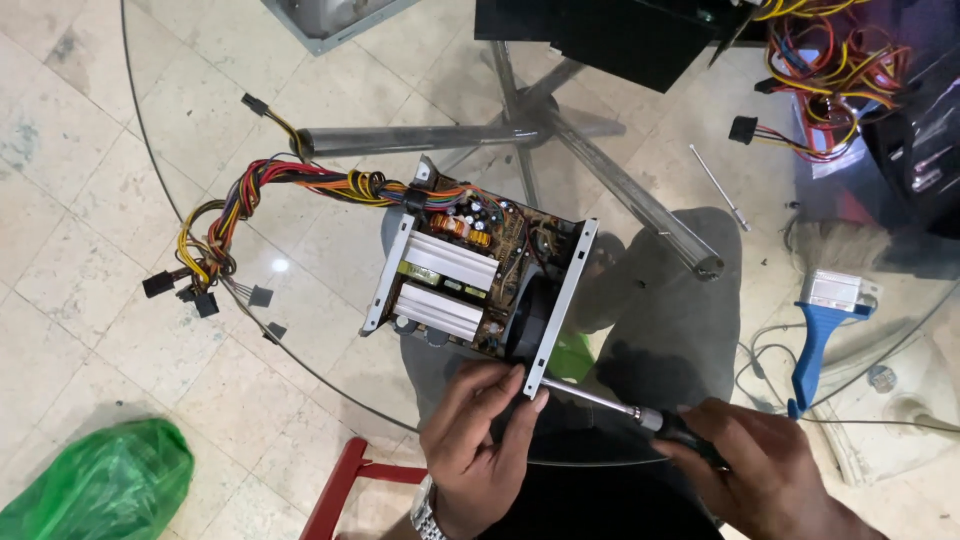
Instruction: The person cleans a screwdriver with a cloth, then uses it to unscrew and remove the side panel of a computer power supply unit. They then use a brush to clean the internal components of the unit.
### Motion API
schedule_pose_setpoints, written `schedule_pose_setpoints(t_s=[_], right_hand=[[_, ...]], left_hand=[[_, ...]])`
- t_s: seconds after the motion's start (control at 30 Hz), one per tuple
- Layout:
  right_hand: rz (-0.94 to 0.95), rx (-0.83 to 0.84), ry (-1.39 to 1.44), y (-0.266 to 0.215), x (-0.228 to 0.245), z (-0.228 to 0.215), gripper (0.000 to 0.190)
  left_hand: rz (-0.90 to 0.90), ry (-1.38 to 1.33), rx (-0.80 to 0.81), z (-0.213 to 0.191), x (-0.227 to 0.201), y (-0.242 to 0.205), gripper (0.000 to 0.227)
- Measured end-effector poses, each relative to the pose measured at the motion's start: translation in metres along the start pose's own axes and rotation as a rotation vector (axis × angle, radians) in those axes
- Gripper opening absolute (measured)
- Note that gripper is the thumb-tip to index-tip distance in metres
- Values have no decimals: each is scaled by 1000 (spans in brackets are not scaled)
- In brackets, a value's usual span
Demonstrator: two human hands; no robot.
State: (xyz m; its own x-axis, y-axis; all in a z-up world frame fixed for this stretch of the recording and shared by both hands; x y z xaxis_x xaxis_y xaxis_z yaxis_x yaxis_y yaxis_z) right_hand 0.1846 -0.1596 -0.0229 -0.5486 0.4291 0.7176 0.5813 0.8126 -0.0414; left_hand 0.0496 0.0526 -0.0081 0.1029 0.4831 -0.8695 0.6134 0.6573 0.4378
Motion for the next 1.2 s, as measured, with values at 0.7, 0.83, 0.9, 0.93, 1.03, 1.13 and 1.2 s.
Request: schedule_pose_setpoints(t_s=[0.7, 0.83, 0.9, 0.93, 1.03, 1.13, 1.2], right_hand=[[37, -549, -449, -14, -41, -69, 25], [-13, -550, -515, -1, -44, -61, 23], [-28, -552, -520, 2, -45, -58, 23], [-33, -555, -510, 4, -46, -58, 23], [-52, -573, -447, -1, -40, -61, 24], [-64, -568, -335, -8, -26, -66, 26], [-59, -553, -274, -16, -23, -65, 27]], left_hand=[[467, 217, -149, 18, -50, -25, 11], [487, 94, 320, 65, -68, 0, 15], [402, 40, 398, 78, -62, 3, 15], [400, 41, 392, 80, -59, 2, 13], [286, -6, 403, 84, -48, 0, 14], [138, -62, 414, 87, -37, -1, 16], [105, -71, 414, 89, -35, -1, 16]])
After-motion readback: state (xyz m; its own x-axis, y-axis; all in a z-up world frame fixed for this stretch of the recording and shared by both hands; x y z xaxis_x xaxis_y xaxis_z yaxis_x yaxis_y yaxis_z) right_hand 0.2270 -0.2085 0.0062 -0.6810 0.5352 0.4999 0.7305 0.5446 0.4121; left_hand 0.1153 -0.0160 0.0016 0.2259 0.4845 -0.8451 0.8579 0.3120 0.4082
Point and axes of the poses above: each hand's wrist, its own y-axis towards the middle knuckle, its own z-axis out of the palm, x = y × z, the point moved 8 cm from there along y, towards the middle knuckle, and after that the axes turned 4 degrees about z, right-handed, at the moved point
